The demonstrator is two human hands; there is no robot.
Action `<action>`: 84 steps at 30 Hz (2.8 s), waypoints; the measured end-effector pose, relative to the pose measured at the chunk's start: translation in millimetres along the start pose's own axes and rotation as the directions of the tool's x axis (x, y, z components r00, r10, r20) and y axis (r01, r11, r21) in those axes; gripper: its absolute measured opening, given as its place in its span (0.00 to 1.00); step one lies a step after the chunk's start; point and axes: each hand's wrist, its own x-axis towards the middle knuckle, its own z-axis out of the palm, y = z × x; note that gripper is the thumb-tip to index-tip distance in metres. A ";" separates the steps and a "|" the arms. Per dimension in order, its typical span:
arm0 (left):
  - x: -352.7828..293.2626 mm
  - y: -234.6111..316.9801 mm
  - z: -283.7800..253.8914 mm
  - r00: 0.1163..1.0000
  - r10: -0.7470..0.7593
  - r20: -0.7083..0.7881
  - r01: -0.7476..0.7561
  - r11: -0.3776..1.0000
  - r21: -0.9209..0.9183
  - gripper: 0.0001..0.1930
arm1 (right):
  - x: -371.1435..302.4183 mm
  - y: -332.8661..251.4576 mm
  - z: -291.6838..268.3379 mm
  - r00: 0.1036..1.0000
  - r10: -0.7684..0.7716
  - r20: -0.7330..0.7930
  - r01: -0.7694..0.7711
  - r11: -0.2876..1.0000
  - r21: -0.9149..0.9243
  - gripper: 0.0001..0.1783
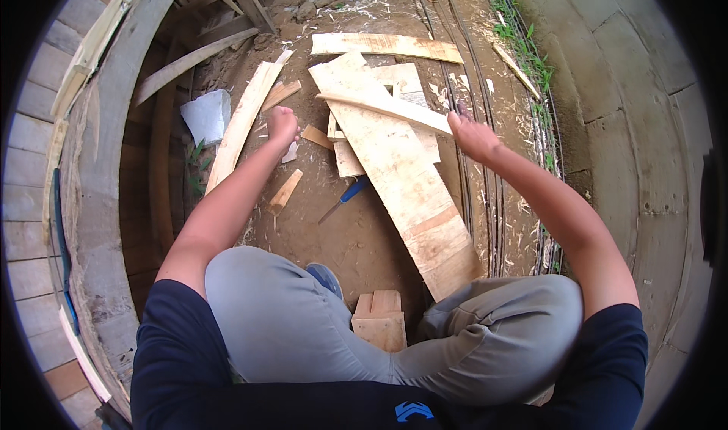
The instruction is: The person sits on the ground and assembles a small wooden frame by hand. They pick up and position several wooden pieces, aligning them to form a rectangular structure.
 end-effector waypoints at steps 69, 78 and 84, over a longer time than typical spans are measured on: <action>-143.9 113.8 77.9 0.309 0.696 0.649 -0.762 -0.227 0.607 0.17 | -47.3 93.0 -18.3 0.661 0.749 0.031 -0.709 0.611 0.353 0.21; -140.2 58.5 85.0 0.228 0.646 0.728 -0.903 -0.139 0.406 0.21 | -52.7 100.0 -9.3 0.661 0.749 0.046 -0.713 0.607 0.351 0.21; -95.5 86.0 40.1 0.566 0.752 0.339 -0.785 0.364 0.502 0.07 | -47.4 96.7 -3.9 0.709 0.705 0.027 -0.671 0.662 0.334 0.21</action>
